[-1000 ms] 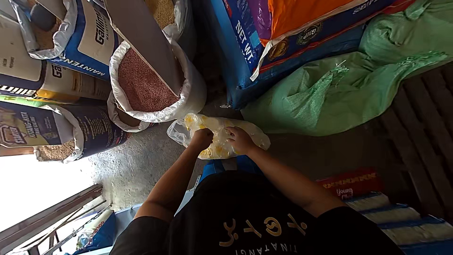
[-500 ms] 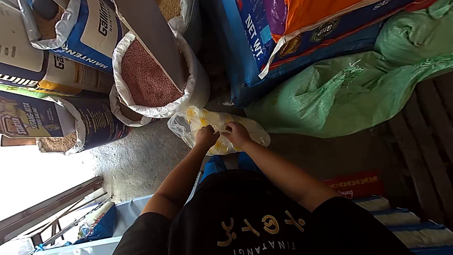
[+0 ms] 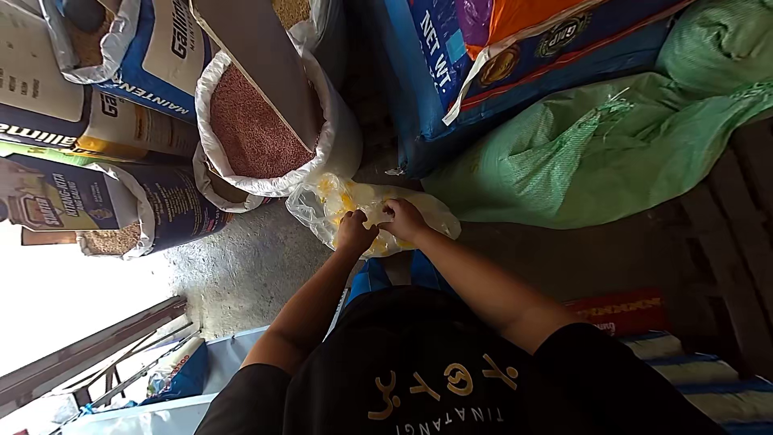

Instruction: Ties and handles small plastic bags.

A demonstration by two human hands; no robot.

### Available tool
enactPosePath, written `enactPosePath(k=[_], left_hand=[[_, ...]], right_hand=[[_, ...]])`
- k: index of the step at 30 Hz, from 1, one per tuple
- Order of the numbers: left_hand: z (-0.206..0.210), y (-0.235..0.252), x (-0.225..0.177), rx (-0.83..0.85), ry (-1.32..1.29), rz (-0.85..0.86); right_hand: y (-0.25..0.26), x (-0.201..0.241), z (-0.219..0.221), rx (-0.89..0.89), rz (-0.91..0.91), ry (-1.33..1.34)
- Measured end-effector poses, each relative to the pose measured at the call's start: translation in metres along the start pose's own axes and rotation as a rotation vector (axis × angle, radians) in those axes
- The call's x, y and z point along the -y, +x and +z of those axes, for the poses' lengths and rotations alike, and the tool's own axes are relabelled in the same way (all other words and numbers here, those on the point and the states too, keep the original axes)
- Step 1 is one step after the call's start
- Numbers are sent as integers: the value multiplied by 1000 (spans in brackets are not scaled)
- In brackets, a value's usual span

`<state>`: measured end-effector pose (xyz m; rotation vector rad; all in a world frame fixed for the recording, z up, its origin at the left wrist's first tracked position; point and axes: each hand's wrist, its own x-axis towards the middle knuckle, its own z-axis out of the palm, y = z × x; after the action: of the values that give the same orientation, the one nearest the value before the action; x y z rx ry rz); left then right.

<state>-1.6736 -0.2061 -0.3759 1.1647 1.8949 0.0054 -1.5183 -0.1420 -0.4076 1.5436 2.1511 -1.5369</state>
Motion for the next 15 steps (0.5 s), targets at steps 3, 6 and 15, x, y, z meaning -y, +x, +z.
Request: enactPosePath(k=[3, 6, 15], left_hand=[[-1, 1, -4, -11, 8, -49], [-5, 2, -3, -12, 37, -103], [-13, 6, 32, -5, 171, 389]], right_hand=[[1, 3, 5, -10, -7, -23], [1, 13, 7, 1, 10, -69], [9, 10, -3, 12, -31, -102]])
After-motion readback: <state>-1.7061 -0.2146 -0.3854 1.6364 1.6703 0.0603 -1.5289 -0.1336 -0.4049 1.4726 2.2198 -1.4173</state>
